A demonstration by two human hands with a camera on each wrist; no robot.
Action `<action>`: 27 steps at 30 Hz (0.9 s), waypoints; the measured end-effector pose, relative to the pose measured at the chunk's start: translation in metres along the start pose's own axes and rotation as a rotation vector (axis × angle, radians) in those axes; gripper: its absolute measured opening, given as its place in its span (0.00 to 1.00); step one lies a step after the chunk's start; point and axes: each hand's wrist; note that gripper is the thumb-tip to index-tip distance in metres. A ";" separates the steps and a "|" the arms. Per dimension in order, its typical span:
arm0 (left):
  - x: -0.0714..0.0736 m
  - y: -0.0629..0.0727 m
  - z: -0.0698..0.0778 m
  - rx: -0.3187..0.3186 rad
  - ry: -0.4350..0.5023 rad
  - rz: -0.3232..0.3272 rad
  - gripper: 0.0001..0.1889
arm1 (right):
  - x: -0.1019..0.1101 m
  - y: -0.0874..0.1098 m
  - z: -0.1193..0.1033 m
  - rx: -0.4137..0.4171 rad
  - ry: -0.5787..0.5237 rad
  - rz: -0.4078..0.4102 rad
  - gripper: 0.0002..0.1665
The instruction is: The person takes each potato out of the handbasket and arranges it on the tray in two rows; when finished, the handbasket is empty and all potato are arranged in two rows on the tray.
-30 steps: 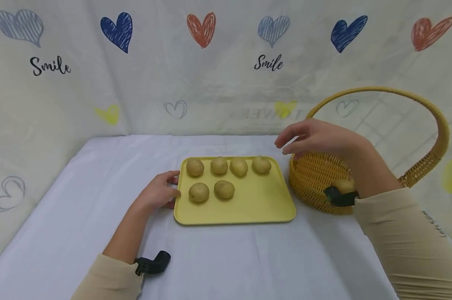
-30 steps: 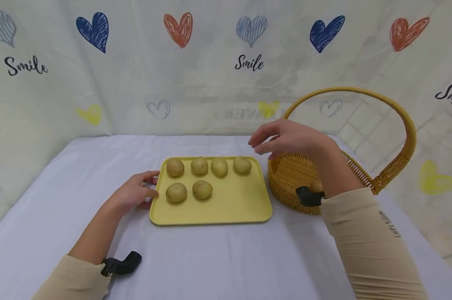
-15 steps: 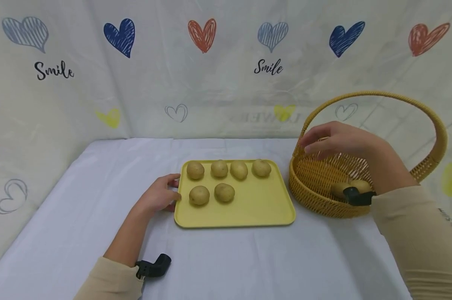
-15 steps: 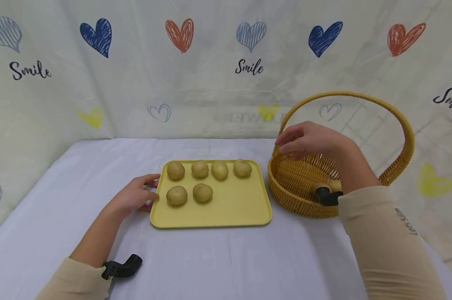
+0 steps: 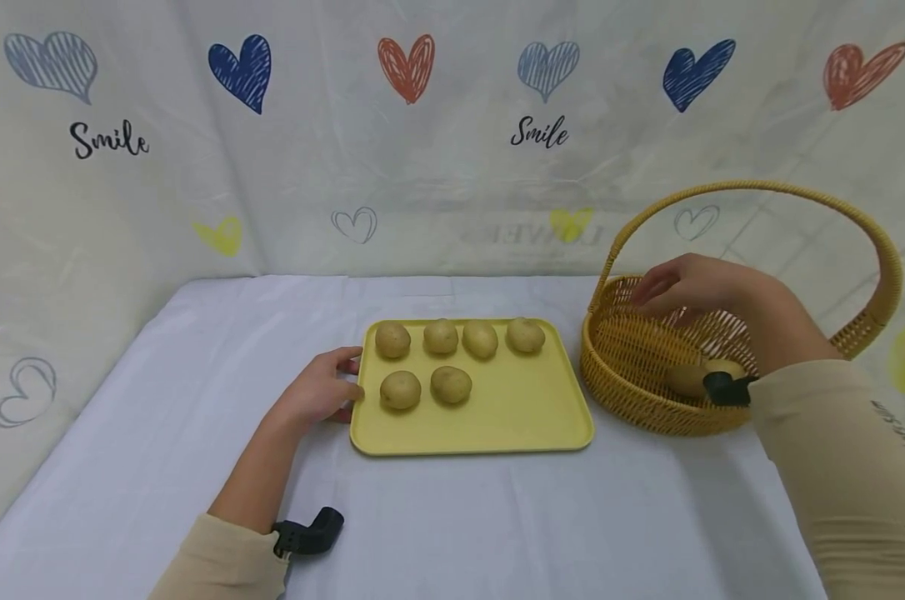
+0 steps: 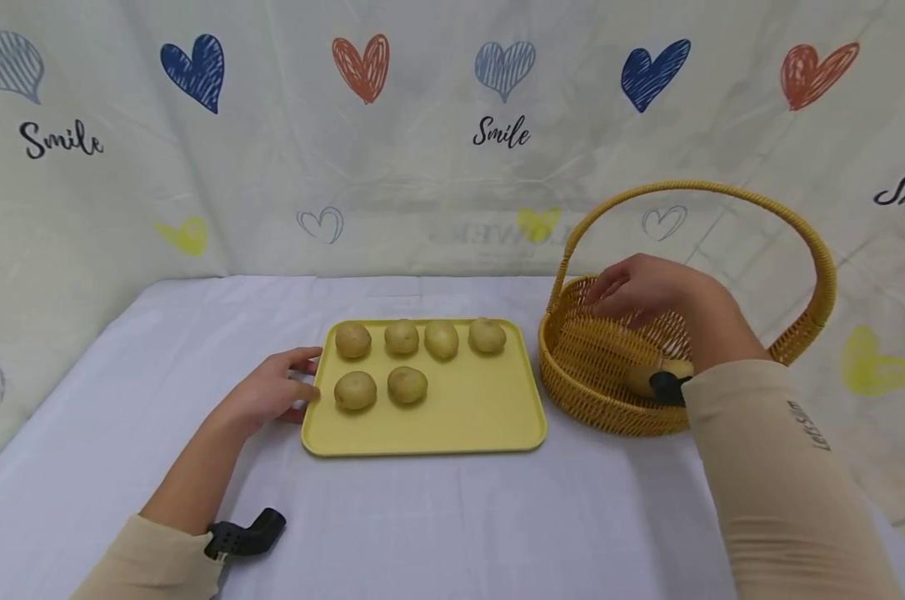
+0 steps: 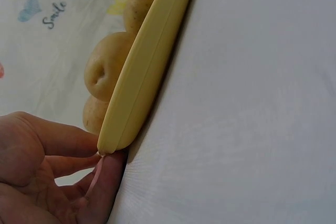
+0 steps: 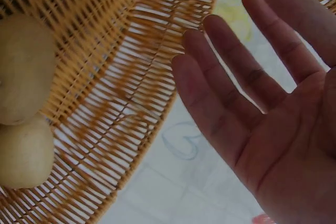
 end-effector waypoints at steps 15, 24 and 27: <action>0.000 -0.003 -0.001 -0.005 0.009 0.000 0.42 | -0.005 0.005 0.030 -0.169 0.031 -0.175 0.29; 0.001 -0.002 0.000 -0.001 0.009 -0.002 0.42 | -0.014 0.009 0.021 -0.266 0.025 -0.284 0.33; 0.001 -0.002 -0.001 -0.002 0.003 0.000 0.41 | -0.015 0.008 0.017 -0.259 0.132 -0.291 0.33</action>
Point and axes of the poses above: each hand's wrist, its own y-axis away from the middle knuckle, its own x-axis out of the back of the hand, z = x × y, and after that the axes turned 3 degrees about -x, right-handed
